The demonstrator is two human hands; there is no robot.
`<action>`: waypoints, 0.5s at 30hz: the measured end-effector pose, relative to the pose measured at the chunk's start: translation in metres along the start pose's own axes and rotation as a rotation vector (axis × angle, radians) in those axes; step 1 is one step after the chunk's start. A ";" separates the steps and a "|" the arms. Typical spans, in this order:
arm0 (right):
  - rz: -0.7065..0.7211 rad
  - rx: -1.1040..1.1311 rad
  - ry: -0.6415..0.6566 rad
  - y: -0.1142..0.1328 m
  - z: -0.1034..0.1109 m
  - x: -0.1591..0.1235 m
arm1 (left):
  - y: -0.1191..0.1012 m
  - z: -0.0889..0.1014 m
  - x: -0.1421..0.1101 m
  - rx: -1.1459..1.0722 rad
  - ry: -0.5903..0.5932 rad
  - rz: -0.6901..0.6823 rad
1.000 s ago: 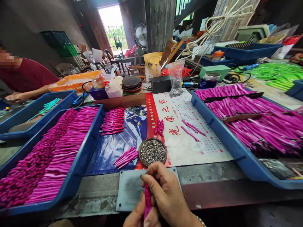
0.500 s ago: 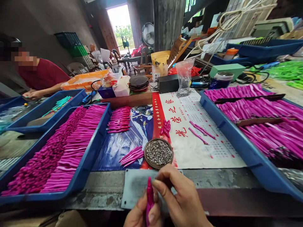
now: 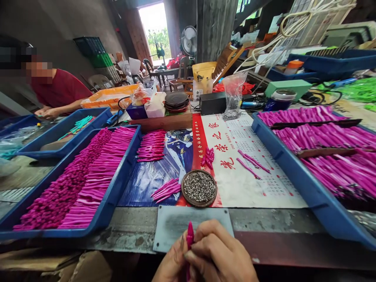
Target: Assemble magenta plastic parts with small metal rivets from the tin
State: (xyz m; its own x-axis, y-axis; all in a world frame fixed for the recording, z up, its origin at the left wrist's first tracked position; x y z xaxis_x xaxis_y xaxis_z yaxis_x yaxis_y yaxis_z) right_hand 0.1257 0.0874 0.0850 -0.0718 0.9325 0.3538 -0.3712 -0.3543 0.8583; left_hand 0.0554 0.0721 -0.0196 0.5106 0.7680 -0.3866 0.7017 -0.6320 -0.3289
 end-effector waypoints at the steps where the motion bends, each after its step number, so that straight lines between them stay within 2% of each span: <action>1: 0.009 0.008 -0.001 0.001 0.000 0.000 | -0.001 -0.001 -0.001 0.037 0.005 -0.005; 5: -0.020 0.060 0.033 -0.001 -0.001 0.001 | -0.001 -0.004 -0.004 0.163 0.076 0.010; 7: -0.101 0.147 0.077 -0.007 -0.005 0.001 | 0.001 -0.006 -0.003 0.175 0.133 0.025; 12: -0.497 0.585 0.169 -0.030 -0.024 -0.009 | 0.010 -0.008 -0.001 0.228 0.260 0.059; 15: -0.697 0.779 0.260 -0.034 -0.039 -0.018 | 0.015 -0.003 -0.001 0.274 0.270 0.060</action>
State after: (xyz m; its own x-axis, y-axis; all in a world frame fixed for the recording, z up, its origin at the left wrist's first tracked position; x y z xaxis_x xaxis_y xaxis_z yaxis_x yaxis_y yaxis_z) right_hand 0.1034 0.0853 0.0345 -0.3013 0.8996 -0.3160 0.2782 0.3999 0.8733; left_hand 0.0673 0.0618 -0.0213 0.6848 0.7052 -0.1839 0.5265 -0.6531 -0.5443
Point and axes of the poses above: each hand's wrist, its own x-axis towards the middle knuckle, its own z-axis out of the back of the hand, y = z × x, the point moved 10 cm from there along x, towards the middle knuckle, and after that the axes turned 2 degrees about -x, right-handed, at the moved point
